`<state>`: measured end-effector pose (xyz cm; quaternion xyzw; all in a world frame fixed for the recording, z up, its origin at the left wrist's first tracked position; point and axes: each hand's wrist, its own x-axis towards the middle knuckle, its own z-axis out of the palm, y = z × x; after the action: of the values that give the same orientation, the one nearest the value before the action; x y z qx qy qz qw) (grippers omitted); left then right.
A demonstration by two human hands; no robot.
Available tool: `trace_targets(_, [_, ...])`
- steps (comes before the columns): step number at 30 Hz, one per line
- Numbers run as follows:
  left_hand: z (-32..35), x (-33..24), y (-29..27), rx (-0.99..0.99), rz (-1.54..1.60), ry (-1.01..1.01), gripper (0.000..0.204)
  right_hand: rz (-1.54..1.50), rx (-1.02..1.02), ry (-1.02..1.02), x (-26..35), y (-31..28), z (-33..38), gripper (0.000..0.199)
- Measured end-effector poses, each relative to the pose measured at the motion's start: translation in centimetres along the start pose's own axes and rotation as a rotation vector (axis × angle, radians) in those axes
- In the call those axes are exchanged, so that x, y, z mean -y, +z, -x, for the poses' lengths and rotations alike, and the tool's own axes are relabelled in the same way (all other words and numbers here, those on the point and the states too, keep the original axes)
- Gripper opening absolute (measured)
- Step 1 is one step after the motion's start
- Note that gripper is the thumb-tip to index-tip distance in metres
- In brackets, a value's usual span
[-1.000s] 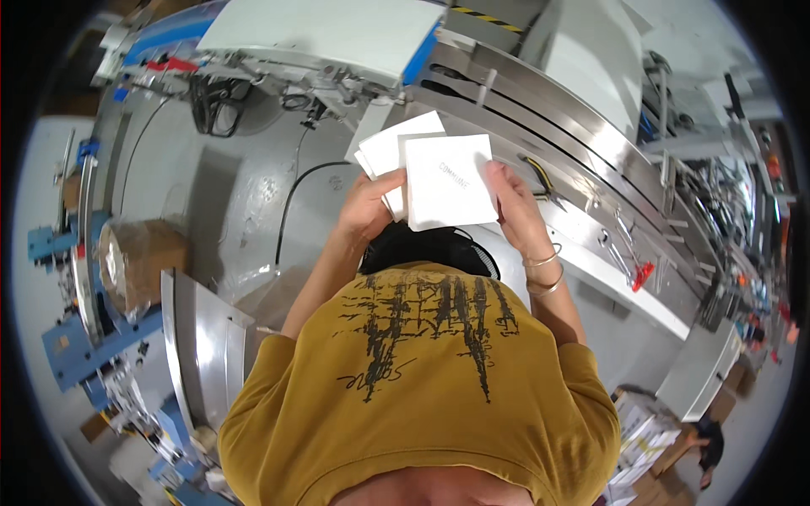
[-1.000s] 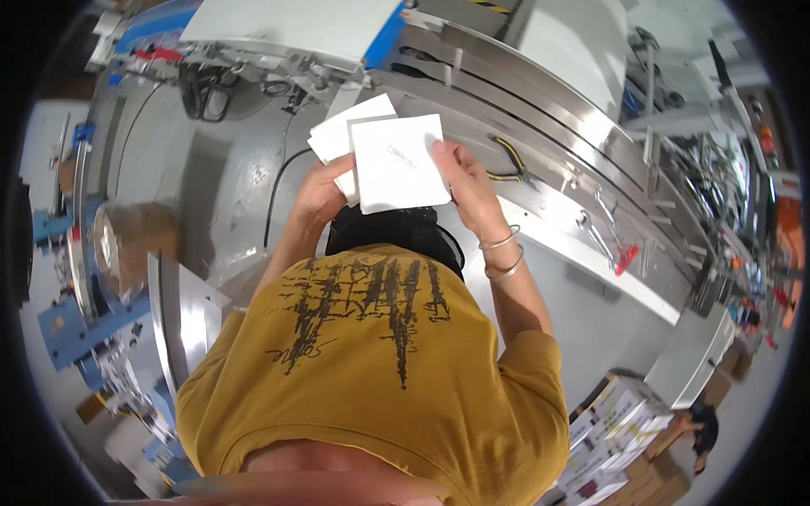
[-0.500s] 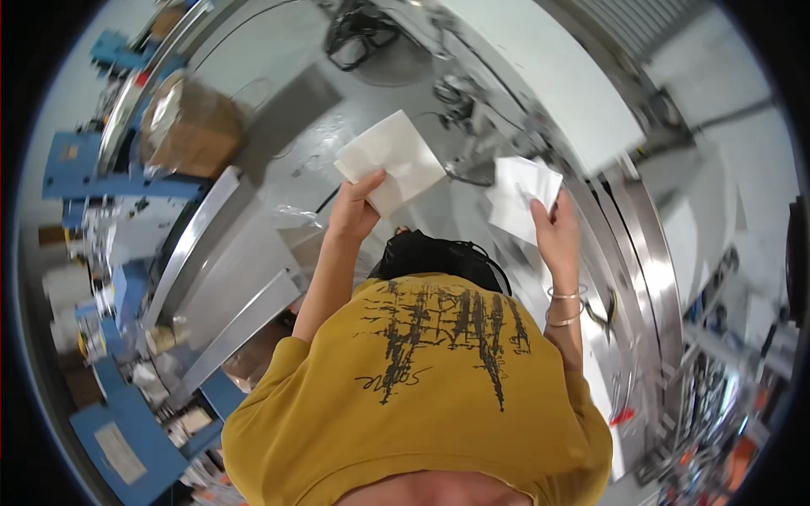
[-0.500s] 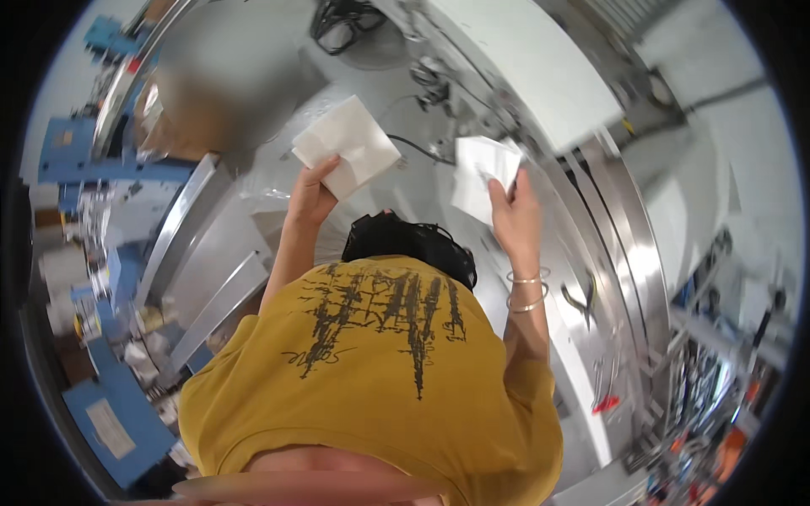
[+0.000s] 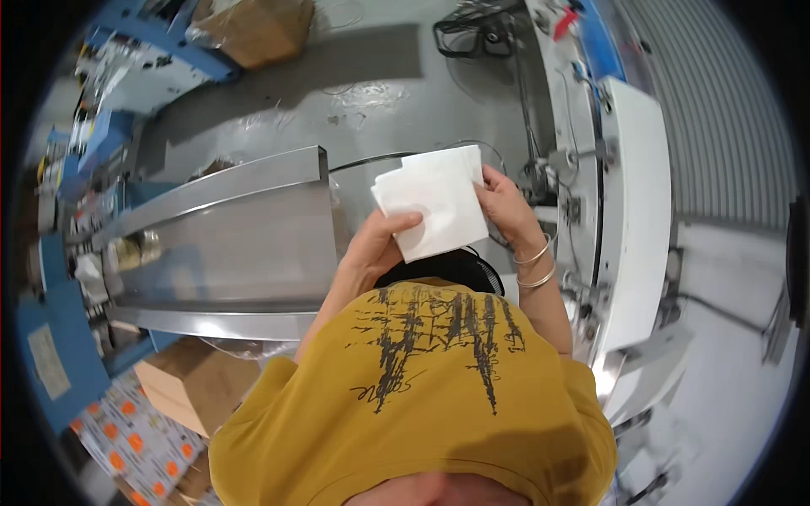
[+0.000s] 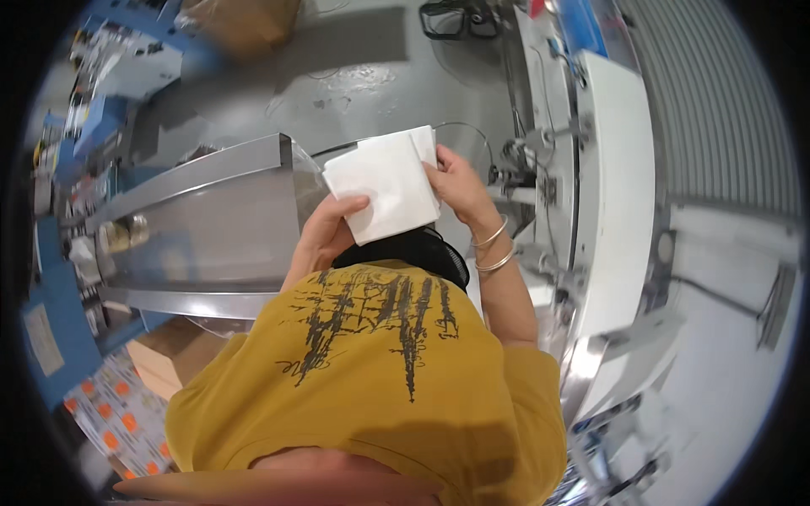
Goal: Processing and inspecting stacks of white paper napkins or sheets on a conveyor line in an industrial facility.
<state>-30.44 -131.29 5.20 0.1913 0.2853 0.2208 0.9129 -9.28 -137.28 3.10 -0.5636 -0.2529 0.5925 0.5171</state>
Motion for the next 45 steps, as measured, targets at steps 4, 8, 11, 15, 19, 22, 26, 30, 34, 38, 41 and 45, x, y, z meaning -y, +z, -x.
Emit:
trace_targets(4, [-1.7, -0.9, -0.1, -0.254, -0.08, 0.021, 0.052, 0.415, 0.122, -0.136, 1.0, 0.6, -4.7, 0.034])
trace_targets(8, [-4.2, -3.2, 0.9, -0.352, -0.165, 0.153, 0.047, 0.64, 0.003, -0.131, 4.4, -0.2, -8.2, 0.034])
trace_targets(11, [-7.0, -5.2, 2.1, -0.409, -0.21, 0.335, 0.047, 0.976, -0.257, -0.299, 4.2, -5.0, -10.9, 0.03])
trace_targets(15, [-11.8, -8.4, 1.9, -0.478, -0.302, 0.49, 0.044, 1.036, -0.353, -0.238, 5.7, -9.0, -13.7, 0.029])
trace_targets(19, [-17.4, -12.4, 2.1, -0.44, -0.406, 0.423, 0.042, 0.853, -0.299, -0.276, 7.1, -10.2, -18.3, 0.031])
trace_targets(22, [-22.1, -16.3, 0.8, -0.452, -0.419, 0.423, 0.04, 0.918, -0.307, -0.211, 7.1, -10.7, -24.0, 0.033])
trace_targets(26, [-28.9, -23.5, -1.1, -0.601, -0.68, 0.507, 0.033, 0.964, -0.479, -0.082, 11.0, -11.2, -32.0, 0.032])
trace_targets(30, [-35.7, -32.8, -3.3, -0.706, -0.954, 0.622, 0.03, 0.754, -0.464, -0.312, 17.4, -13.4, -43.3, 0.027])
trace_targets(34, [-43.6, -41.3, -0.7, -0.593, -1.113, 0.625, 0.029, -0.202, -0.258, -0.4, 27.5, -14.5, -51.5, 0.034])
trace_targets(38, [-52.7, -46.3, 3.1, -0.406, -1.007, 0.518, 0.029, -0.267, -0.332, -0.409, 32.1, -17.6, -58.8, 0.041])
trace_targets(41, [-59.6, -48.8, 5.1, -0.246, -0.977, 0.459, 0.032, -0.244, -0.438, -0.391, 32.8, -20.9, -63.7, 0.045])
trace_targets(45, [-68.5, -52.8, 8.4, -0.187, -1.046, 0.392, 0.032, -0.376, -0.503, -0.342, 35.0, -25.2, -69.2, 0.048])
